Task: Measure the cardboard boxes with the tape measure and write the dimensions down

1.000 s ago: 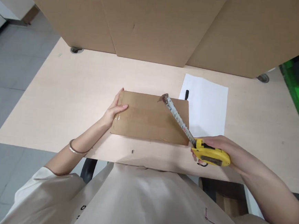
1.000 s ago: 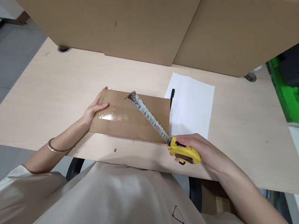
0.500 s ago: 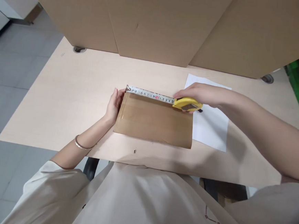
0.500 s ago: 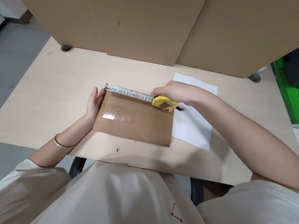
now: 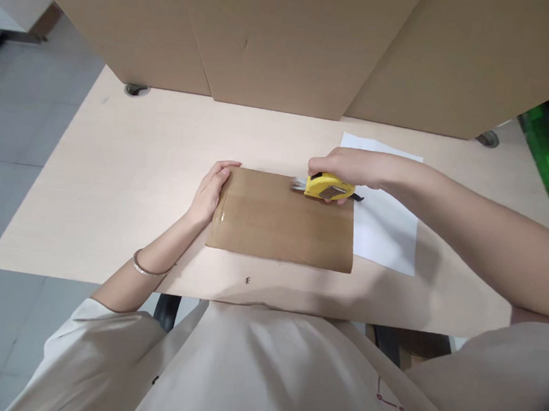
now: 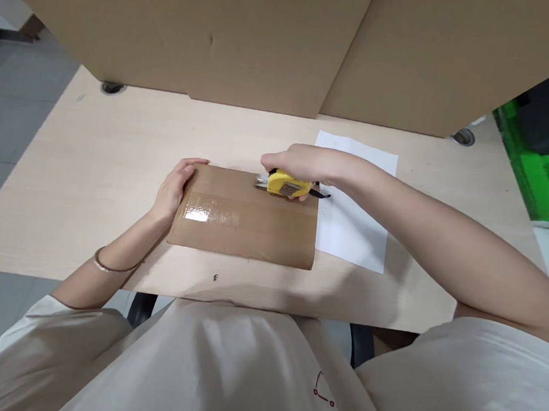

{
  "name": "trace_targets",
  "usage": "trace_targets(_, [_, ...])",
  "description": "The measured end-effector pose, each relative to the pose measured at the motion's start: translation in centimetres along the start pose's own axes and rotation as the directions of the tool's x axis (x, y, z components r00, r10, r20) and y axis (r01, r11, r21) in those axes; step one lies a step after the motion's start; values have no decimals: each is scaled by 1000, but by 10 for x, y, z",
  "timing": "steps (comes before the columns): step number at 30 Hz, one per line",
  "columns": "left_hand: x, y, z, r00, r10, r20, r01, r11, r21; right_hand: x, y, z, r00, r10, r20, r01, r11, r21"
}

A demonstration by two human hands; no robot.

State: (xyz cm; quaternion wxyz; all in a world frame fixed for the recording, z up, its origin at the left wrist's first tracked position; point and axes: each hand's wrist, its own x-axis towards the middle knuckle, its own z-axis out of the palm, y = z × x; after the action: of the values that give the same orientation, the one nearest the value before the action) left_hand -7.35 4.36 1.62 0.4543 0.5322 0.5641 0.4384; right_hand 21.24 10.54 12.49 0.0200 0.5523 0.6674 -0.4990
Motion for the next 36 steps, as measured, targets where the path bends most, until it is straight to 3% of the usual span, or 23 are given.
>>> trace_targets(6, [-2,-1,-3,986,166,-13,-166,986,11,-8,-12,5,991,134,-22,-136,980,-143])
trace_targets(9, [-4,9,-6,927,373,-42,-358,911,204,-14,-19,7,996,93,-20,-94,985,-143])
trace_targets(11, [-7,23,-4,883,466,51,-457,831,318,-16,-23,9,1000,25,7,-24,995,-98])
trace_targets(14, [-9,47,6,864,432,261,-501,791,350,-16,-32,14,997,-78,15,79,996,-39])
trace_targets(17, [-6,62,17,871,340,355,-455,832,319,-16,-42,19,983,-182,-11,182,983,-15])
trace_targets(21, [1,64,22,912,186,365,-257,954,154,-17,-50,23,971,-238,-8,238,971,16])
trace_targets(25, [6,66,13,901,41,433,16,992,-129,-21,-51,21,967,-256,3,256,966,29])
trace_targets(27, [9,66,2,922,33,387,34,986,-165,-26,-48,14,973,-229,-23,229,973,-11])
trace_targets(32, [27,41,-35,975,60,214,-60,998,-3,-41,-7,-21,991,-115,-67,101,977,-188])
trace_targets(36, [37,17,-48,976,-21,218,-2,995,103,-46,52,-46,1000,15,-28,-19,989,-148])
